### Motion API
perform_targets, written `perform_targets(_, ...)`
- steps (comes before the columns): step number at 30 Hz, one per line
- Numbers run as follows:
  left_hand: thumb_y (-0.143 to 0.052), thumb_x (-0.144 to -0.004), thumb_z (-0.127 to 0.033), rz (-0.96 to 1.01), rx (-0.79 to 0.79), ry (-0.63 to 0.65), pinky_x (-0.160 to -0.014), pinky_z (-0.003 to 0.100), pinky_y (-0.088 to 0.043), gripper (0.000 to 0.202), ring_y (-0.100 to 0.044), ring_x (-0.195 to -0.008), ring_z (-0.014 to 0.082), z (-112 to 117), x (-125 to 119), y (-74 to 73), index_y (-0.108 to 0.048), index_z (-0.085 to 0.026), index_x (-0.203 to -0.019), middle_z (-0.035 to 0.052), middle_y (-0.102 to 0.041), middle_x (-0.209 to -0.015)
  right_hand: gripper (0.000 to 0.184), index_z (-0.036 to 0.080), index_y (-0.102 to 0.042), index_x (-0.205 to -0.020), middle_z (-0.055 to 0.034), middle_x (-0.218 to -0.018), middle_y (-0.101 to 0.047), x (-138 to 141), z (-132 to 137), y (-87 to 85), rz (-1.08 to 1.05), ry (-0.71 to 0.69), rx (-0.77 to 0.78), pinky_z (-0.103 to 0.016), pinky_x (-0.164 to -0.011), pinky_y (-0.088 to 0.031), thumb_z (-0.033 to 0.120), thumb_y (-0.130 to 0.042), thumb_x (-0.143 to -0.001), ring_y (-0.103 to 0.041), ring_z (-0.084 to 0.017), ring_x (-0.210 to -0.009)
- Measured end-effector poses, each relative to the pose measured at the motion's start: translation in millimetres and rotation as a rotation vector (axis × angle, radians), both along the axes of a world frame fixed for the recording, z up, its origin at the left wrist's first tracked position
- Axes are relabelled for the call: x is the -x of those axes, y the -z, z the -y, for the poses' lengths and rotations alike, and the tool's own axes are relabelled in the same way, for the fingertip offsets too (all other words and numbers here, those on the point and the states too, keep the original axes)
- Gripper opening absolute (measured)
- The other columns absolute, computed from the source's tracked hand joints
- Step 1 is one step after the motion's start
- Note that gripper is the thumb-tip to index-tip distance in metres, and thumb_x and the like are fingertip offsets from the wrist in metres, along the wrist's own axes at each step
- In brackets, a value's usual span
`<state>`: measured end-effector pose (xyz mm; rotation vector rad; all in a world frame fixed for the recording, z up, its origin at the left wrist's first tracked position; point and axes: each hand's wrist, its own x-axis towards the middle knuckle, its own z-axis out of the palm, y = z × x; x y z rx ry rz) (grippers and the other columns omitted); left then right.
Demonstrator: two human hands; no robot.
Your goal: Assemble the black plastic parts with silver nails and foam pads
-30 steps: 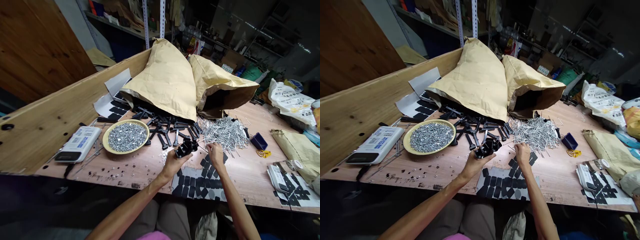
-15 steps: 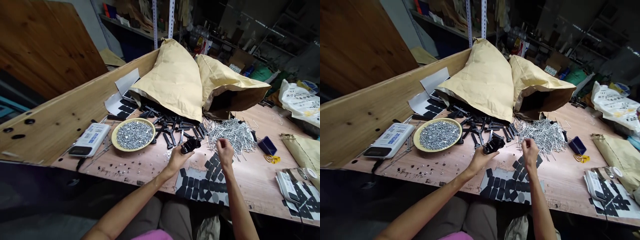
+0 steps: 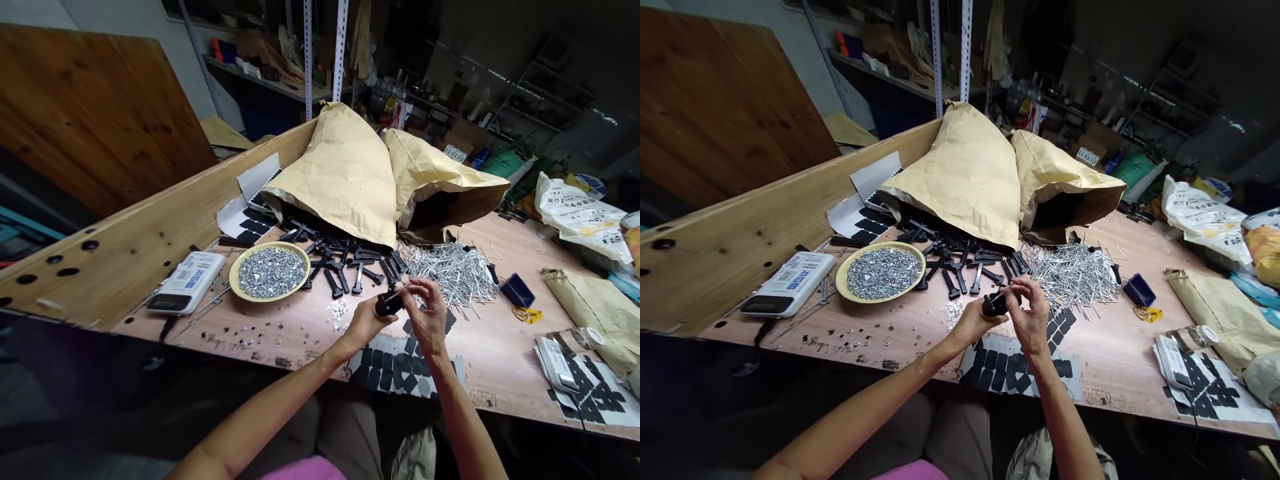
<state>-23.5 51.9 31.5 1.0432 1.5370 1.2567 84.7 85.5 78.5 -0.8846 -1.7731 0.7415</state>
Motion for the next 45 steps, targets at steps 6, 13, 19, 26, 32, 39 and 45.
perform_targets(6,-0.072,-0.053,-0.016,0.05,-0.029,0.02,-0.053,0.022,-0.041,0.011,-0.059,-0.063,0.0173,2.5,-2.4,-3.4,-0.061,-0.017,-0.056,-0.0046,-0.059,-0.054,0.013,0.025,-0.062,-0.091,-0.0048,-0.092,-0.066,-8.1,3.9,-5.5,0.198,-0.013,-0.127,-0.042,-0.087,-0.048,0.032,-0.057,-0.082,-0.06,-0.022,-0.099)
perform_targets(13,-0.072,-0.06,-0.027,0.302,-0.061,0.032,-0.057,0.025,-0.045,0.018,-0.06,-0.065,0.017,5.4,-2.2,-7.2,-0.065,-0.013,-0.068,0.0029,-0.065,-0.065,0.045,0.019,-0.062,-0.105,-0.0136,-0.115,-0.061,-39.0,3.4,7.5,0.111,0.216,0.287,-0.05,-0.091,-0.043,0.054,-0.057,-0.077,-0.054,-0.028,-0.111)
perform_targets(19,-0.074,-0.055,-0.018,0.336,-0.026,0.094,-0.064,0.026,-0.048,0.026,-0.062,-0.072,0.0179,-4.9,-16.8,3.6,-0.064,-0.012,-0.079,0.0022,-0.065,-0.07,0.054,0.021,-0.061,-0.103,-0.0077,-0.103,-0.067,-22.8,-1.0,62.0,-0.198,-0.047,0.705,-0.043,-0.085,-0.049,0.061,-0.061,-0.067,-0.06,-0.027,-0.101)
perform_targets(26,-0.065,-0.059,-0.007,0.512,0.026,0.081,-0.066,0.026,-0.048,0.018,-0.061,-0.07,0.0152,-10.9,-9.7,10.3,-0.062,-0.013,-0.076,-0.001,-0.064,-0.067,0.038,0.02,-0.058,-0.103,-0.007,-0.102,-0.065,-18.0,-2.5,82.8,-0.144,0.111,0.613,-0.037,-0.084,-0.049,0.045,-0.056,-0.075,-0.058,-0.024,-0.101)
perform_targets(32,-0.069,-0.065,-0.017,0.709,0.223,0.119,-0.056,0.026,-0.049,0.013,-0.058,-0.055,0.0138,-20.1,-2.7,11.5,-0.059,-0.012,-0.058,0.0019,-0.06,-0.055,0.037,0.02,-0.057,-0.106,-0.0057,-0.1,-0.065,-11.9,-1.5,80.4,-0.155,-0.002,0.732,-0.034,-0.076,-0.052,0.042,-0.054,-0.076,-0.06,-0.021,-0.094)
perform_targets(39,-0.082,-0.057,-0.03,0.71,0.268,0.122,-0.054,0.026,-0.048,0.031,-0.061,-0.058,0.0154,-24.1,2.5,15.0,-0.065,-0.011,-0.075,0.0035,-0.065,-0.064,0.036,0.017,-0.06,-0.091,-0.0061,-0.087,-0.067,1.4,-15.7,86.7,-0.24,-0.078,0.832,-0.039,-0.078,-0.051,0.045,-0.061,-0.068,-0.06,-0.026,-0.095)
perform_targets(45,-0.071,-0.065,-0.053,0.698,0.319,0.067,-0.051,0.025,-0.047,0.044,-0.058,-0.051,0.0131,-33.1,5.2,20.1,-0.064,-0.012,-0.078,0.0016,-0.063,-0.059,0.04,0.019,-0.058,-0.1,-0.0047,-0.092,-0.065,8.2,-12.1,72.8,-0.172,-0.251,0.818,-0.039,-0.079,-0.051,0.033,-0.063,-0.064,-0.06,-0.023,-0.091)
